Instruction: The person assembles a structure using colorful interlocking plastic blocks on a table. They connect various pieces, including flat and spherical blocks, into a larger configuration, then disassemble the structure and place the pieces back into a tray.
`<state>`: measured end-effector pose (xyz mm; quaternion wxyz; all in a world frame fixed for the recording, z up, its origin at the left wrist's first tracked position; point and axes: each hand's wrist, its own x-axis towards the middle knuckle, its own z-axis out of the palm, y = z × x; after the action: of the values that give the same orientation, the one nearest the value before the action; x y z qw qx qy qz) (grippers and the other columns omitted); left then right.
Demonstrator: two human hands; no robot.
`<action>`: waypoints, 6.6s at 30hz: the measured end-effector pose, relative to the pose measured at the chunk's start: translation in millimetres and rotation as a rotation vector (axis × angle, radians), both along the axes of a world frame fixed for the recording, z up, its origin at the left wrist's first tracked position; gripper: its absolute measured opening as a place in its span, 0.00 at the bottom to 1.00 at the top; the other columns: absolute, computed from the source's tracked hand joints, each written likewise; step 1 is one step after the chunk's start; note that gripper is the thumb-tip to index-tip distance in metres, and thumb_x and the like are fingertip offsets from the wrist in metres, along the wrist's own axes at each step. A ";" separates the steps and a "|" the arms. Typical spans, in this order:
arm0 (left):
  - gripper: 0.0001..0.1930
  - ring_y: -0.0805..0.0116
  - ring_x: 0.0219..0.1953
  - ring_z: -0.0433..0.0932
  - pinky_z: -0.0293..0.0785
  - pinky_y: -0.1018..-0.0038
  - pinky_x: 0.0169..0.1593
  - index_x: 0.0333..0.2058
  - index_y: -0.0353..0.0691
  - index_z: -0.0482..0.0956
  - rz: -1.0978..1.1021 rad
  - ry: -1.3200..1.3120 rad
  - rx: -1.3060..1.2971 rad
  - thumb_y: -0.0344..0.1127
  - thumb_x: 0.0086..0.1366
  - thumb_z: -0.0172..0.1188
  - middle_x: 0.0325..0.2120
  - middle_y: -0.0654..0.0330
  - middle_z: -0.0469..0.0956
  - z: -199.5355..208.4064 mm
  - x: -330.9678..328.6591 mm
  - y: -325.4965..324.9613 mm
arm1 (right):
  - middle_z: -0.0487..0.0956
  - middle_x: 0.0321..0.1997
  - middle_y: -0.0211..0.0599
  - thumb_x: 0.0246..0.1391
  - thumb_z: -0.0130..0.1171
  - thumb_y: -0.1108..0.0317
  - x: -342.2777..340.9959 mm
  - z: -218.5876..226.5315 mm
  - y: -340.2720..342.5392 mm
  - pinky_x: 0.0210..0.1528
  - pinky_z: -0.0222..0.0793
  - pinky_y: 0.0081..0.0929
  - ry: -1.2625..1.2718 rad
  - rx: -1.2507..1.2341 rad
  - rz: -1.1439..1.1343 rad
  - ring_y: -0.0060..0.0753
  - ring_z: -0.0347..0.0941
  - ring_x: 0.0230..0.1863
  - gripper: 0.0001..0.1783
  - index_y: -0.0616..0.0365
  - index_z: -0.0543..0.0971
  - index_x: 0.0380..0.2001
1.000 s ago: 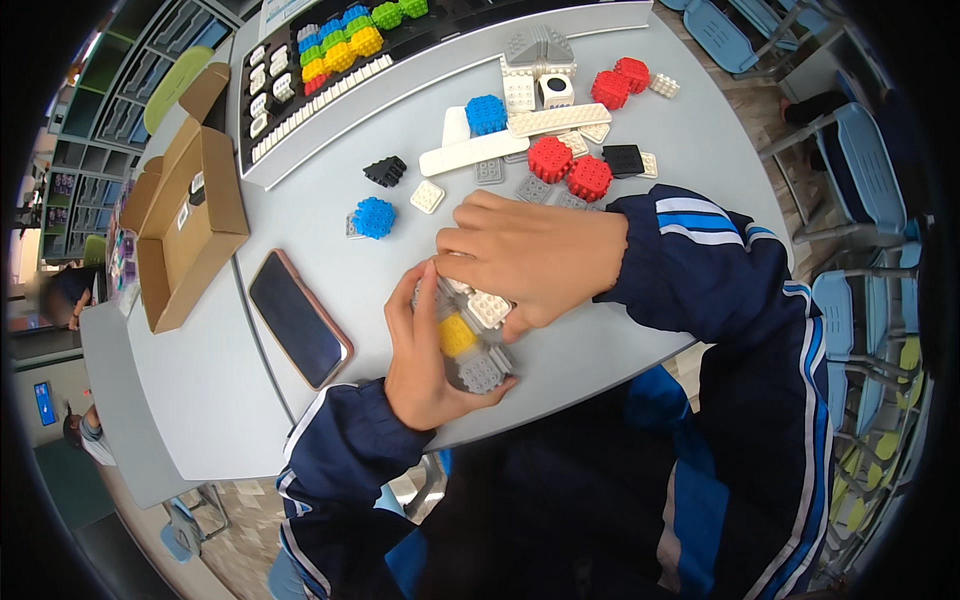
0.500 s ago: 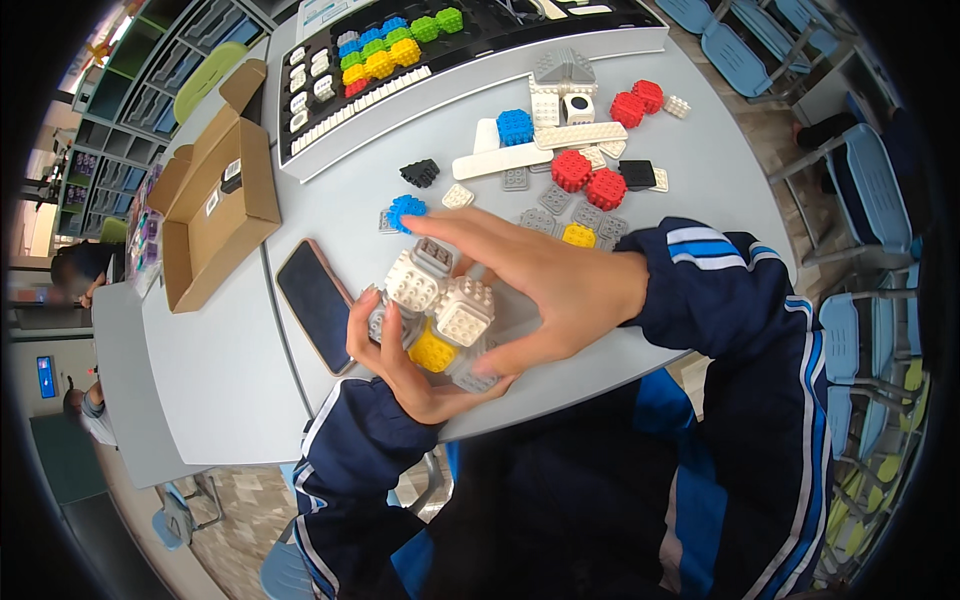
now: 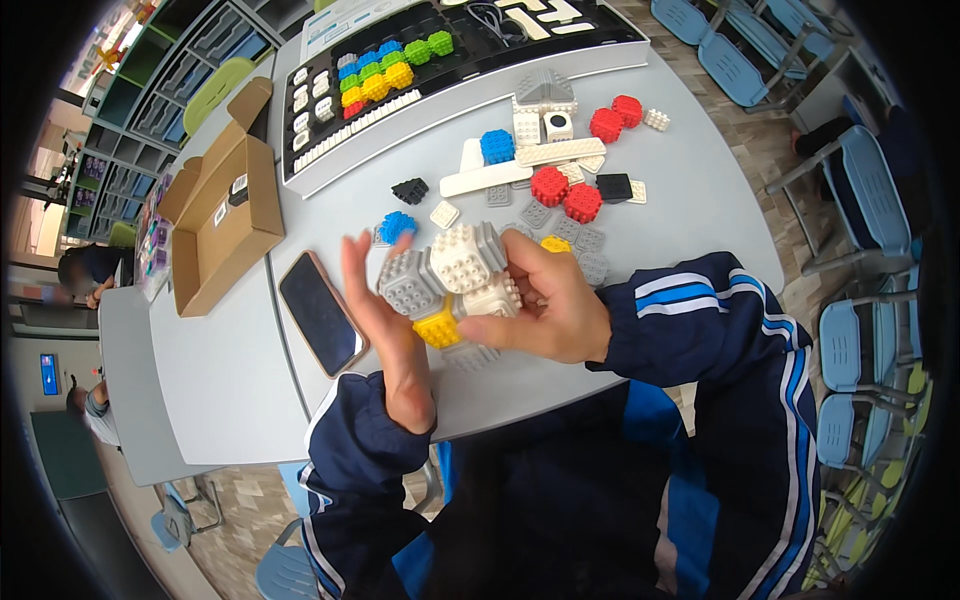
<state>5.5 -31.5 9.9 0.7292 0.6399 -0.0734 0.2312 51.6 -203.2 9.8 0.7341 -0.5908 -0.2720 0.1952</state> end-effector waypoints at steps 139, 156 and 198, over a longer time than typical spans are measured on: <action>0.34 0.64 0.22 0.76 0.75 0.71 0.28 0.53 0.43 0.60 -0.480 0.320 -0.192 0.69 0.72 0.28 0.26 0.52 0.75 -23.9 -23.2 -9.2 | 0.72 0.30 0.47 0.64 0.44 0.68 18.2 -20.7 -9.5 0.36 0.66 0.39 -0.761 -0.231 -0.047 0.52 0.68 0.31 0.10 0.62 0.73 0.35; 0.36 0.64 0.16 0.74 0.73 0.72 0.23 0.51 0.39 0.64 -0.435 0.543 -0.175 0.69 0.73 0.23 0.21 0.54 0.73 -32.7 -12.5 -12.6 | 0.74 0.48 0.43 0.60 0.62 0.61 54.8 -12.3 -11.0 0.51 0.68 0.36 -0.875 -0.419 -0.444 0.46 0.68 0.49 0.23 0.60 0.76 0.55; 0.19 0.73 0.48 0.74 0.69 0.74 0.53 0.54 0.31 0.75 -0.874 0.454 0.083 0.29 0.65 0.60 0.45 0.60 0.77 -14.9 -6.9 14.3 | 0.72 0.21 0.43 0.66 0.49 0.59 28.3 7.6 -24.3 0.25 0.62 0.31 -0.420 -0.199 0.175 0.45 0.70 0.20 0.16 0.61 0.74 0.31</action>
<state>-1.4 -17.2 -5.0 0.7294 0.6119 -0.1834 -0.2448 79.9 -227.5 17.4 0.5797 -0.6621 -0.4483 0.1569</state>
